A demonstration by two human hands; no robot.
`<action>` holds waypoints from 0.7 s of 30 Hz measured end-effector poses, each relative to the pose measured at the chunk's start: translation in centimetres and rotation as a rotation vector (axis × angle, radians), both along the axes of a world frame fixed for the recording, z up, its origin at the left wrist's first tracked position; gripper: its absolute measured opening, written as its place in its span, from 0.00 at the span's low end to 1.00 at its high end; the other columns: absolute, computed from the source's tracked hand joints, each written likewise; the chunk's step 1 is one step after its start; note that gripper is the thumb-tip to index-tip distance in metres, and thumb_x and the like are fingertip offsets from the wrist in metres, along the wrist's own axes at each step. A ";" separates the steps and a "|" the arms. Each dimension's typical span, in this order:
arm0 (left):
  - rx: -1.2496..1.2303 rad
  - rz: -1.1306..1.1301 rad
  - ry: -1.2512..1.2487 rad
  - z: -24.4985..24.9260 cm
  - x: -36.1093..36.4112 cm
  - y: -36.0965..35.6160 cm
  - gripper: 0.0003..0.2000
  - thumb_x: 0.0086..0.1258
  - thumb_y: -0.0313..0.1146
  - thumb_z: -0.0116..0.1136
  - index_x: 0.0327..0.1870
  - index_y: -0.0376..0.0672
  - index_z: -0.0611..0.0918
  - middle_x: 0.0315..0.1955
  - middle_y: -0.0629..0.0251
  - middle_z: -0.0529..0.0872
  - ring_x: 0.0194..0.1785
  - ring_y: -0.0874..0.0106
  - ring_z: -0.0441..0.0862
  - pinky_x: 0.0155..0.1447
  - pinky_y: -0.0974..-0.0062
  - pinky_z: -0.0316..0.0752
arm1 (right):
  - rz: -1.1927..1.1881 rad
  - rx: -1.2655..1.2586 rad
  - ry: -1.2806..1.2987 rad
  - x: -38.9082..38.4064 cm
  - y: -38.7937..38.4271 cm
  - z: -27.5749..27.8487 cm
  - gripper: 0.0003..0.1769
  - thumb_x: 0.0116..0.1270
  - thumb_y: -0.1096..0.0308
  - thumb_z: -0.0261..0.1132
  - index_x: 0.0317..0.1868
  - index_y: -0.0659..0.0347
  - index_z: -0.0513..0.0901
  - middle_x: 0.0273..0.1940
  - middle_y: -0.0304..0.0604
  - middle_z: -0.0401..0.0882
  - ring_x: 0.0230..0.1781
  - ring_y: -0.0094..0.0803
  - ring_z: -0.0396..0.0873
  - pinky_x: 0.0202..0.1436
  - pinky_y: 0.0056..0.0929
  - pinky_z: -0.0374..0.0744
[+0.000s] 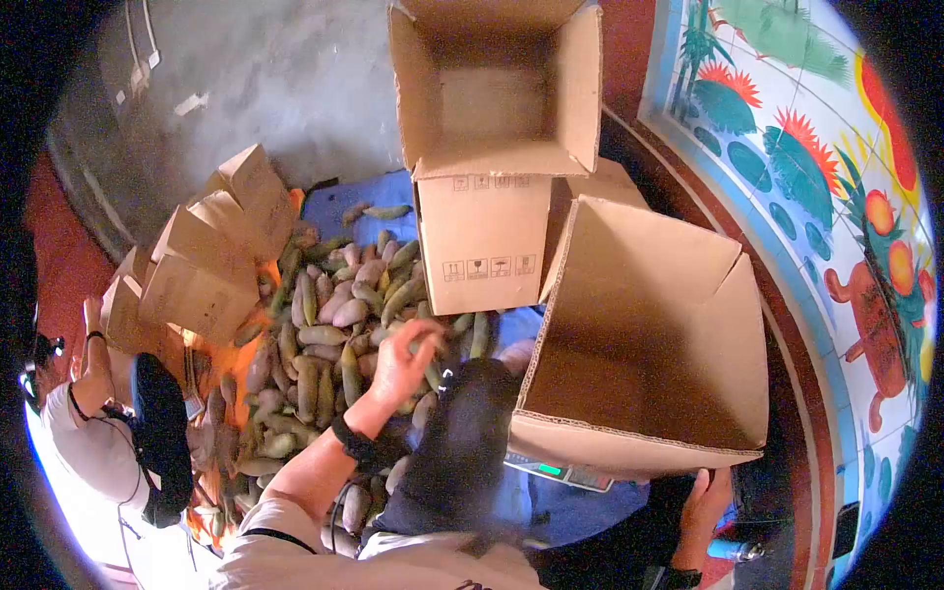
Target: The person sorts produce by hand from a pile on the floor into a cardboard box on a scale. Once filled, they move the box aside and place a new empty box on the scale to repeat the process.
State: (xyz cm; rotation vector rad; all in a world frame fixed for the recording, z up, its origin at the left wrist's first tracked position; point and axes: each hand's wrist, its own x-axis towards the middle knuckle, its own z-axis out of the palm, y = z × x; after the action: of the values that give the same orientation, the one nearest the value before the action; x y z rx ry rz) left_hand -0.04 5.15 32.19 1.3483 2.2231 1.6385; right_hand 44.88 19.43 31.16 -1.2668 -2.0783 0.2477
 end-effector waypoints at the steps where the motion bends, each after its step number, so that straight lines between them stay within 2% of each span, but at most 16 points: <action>1: -0.031 0.053 0.028 -2.2 -1.0 -1.2 0.07 0.66 0.28 0.54 0.41 0.35 0.79 0.32 0.58 0.83 0.37 0.71 0.82 0.42 0.74 0.75 | -0.015 0.031 -0.010 0.5 0.3 -0.5 0.19 0.65 0.74 0.51 0.56 0.69 0.71 0.49 0.62 0.77 0.48 0.54 0.77 0.53 0.41 0.73; 3: -0.312 0.171 0.137 -9.9 -4.5 -5.1 0.08 0.64 0.29 0.56 0.40 0.36 0.80 0.31 0.57 0.84 0.36 0.66 0.83 0.42 0.72 0.76 | -0.020 0.055 -0.035 0.3 0.5 -0.7 0.20 0.65 0.73 0.51 0.57 0.69 0.71 0.50 0.62 0.76 0.49 0.53 0.76 0.54 0.41 0.72; 5: -0.451 0.234 -0.221 -14.8 -6.5 -8.2 0.12 0.60 0.37 0.56 0.42 0.41 0.80 0.37 0.50 0.82 0.44 0.52 0.80 0.48 0.60 0.74 | -0.043 -0.067 0.020 0.3 0.2 0.0 0.20 0.67 0.71 0.49 0.58 0.70 0.71 0.54 0.62 0.74 0.51 0.54 0.76 0.55 0.39 0.72; 6: -0.555 0.275 -0.179 -16.1 -7.0 -9.6 0.12 0.59 0.37 0.56 0.42 0.41 0.80 0.38 0.50 0.82 0.45 0.53 0.79 0.49 0.59 0.74 | -0.038 -0.074 0.006 1.0 0.5 -0.9 0.20 0.67 0.71 0.49 0.58 0.70 0.71 0.54 0.62 0.74 0.51 0.54 0.76 0.55 0.39 0.72; 8: -0.743 0.350 -0.152 -16.7 -6.6 -12.1 0.13 0.59 0.37 0.56 0.41 0.40 0.80 0.40 0.51 0.82 0.50 0.54 0.78 0.53 0.59 0.73 | -0.021 0.090 -0.010 2.5 1.8 -2.9 0.21 0.73 0.61 0.46 0.56 0.70 0.72 0.43 0.52 0.78 0.39 0.37 0.77 0.43 0.30 0.75; 9: -0.749 0.353 -0.164 -17.8 -6.8 -13.1 0.13 0.59 0.37 0.56 0.41 0.40 0.80 0.40 0.51 0.82 0.50 0.54 0.78 0.53 0.59 0.73 | -0.014 0.086 -0.020 2.5 1.8 -3.0 0.21 0.73 0.61 0.46 0.56 0.70 0.72 0.43 0.52 0.78 0.39 0.37 0.77 0.43 0.30 0.75; 11: -1.007 0.373 -0.113 -21.7 -7.8 -15.7 0.16 0.59 0.40 0.57 0.44 0.39 0.79 0.43 0.51 0.82 0.51 0.53 0.78 0.54 0.60 0.73 | -0.017 0.027 0.102 2.1 1.7 -2.9 0.22 0.74 0.59 0.45 0.56 0.70 0.72 0.38 0.47 0.77 0.33 0.30 0.74 0.38 0.26 0.73; 12: -1.048 0.297 -0.051 -23.8 -8.2 -17.5 0.21 0.59 0.44 0.58 0.49 0.39 0.77 0.45 0.50 0.81 0.51 0.53 0.78 0.56 0.60 0.73 | -0.012 0.019 0.089 2.3 1.7 -2.9 0.22 0.74 0.59 0.45 0.56 0.70 0.72 0.38 0.47 0.77 0.33 0.30 0.74 0.38 0.26 0.73; 14: -1.167 0.278 -0.111 -26.1 -7.9 -19.6 0.23 0.59 0.46 0.58 0.51 0.39 0.77 0.46 0.50 0.81 0.52 0.53 0.77 0.56 0.60 0.73 | -0.028 -0.044 0.094 2.8 1.9 -3.1 0.22 0.74 0.60 0.45 0.57 0.70 0.71 0.36 0.44 0.76 0.31 0.29 0.72 0.36 0.27 0.73; 15: -1.271 0.256 -0.159 -26.4 -7.6 -19.9 0.25 0.59 0.48 0.59 0.52 0.40 0.76 0.46 0.50 0.81 0.53 0.53 0.77 0.57 0.61 0.73 | -0.026 -0.045 0.085 2.9 1.9 -2.9 0.22 0.74 0.60 0.45 0.57 0.70 0.71 0.36 0.44 0.76 0.31 0.29 0.72 0.36 0.27 0.73; 16: -1.263 0.281 -0.263 -25.6 -6.5 -20.0 0.27 0.58 0.50 0.58 0.53 0.40 0.75 0.48 0.50 0.79 0.54 0.53 0.76 0.57 0.61 0.72 | -0.040 -0.114 0.092 3.1 1.8 -2.6 0.23 0.74 0.60 0.46 0.57 0.71 0.71 0.43 0.50 0.76 0.39 0.34 0.74 0.44 0.29 0.73; 17: -1.267 0.274 -0.272 -27.1 -6.0 -20.3 0.27 0.58 0.50 0.58 0.53 0.40 0.75 0.48 0.50 0.79 0.54 0.53 0.76 0.57 0.61 0.72 | -0.056 -0.183 0.100 3.3 1.7 -2.4 0.24 0.74 0.60 0.47 0.58 0.73 0.70 0.50 0.56 0.77 0.48 0.39 0.76 0.51 0.32 0.74; 18: -1.264 0.202 -0.255 -29.2 -5.3 -20.8 0.28 0.58 0.51 0.57 0.55 0.40 0.74 0.50 0.50 0.78 0.55 0.54 0.76 0.58 0.61 0.72 | -0.056 -0.186 0.091 3.5 1.8 -2.5 0.24 0.74 0.60 0.47 0.58 0.73 0.70 0.50 0.56 0.77 0.48 0.39 0.76 0.51 0.32 0.74; 21: -1.354 0.087 -0.238 -29.3 -2.3 -19.2 0.29 0.60 0.51 0.55 0.58 0.43 0.71 0.54 0.50 0.76 0.57 0.53 0.74 0.59 0.60 0.71 | -0.079 -0.101 0.045 3.7 2.1 -3.0 0.24 0.74 0.60 0.47 0.58 0.73 0.70 0.49 0.55 0.77 0.47 0.38 0.76 0.51 0.31 0.73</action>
State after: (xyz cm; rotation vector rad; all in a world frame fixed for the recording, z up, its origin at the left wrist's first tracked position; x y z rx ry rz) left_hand -2.36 -14.05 2.92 0.5923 2.3351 0.0233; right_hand 48.62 21.56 28.13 -1.3877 -1.9946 0.3460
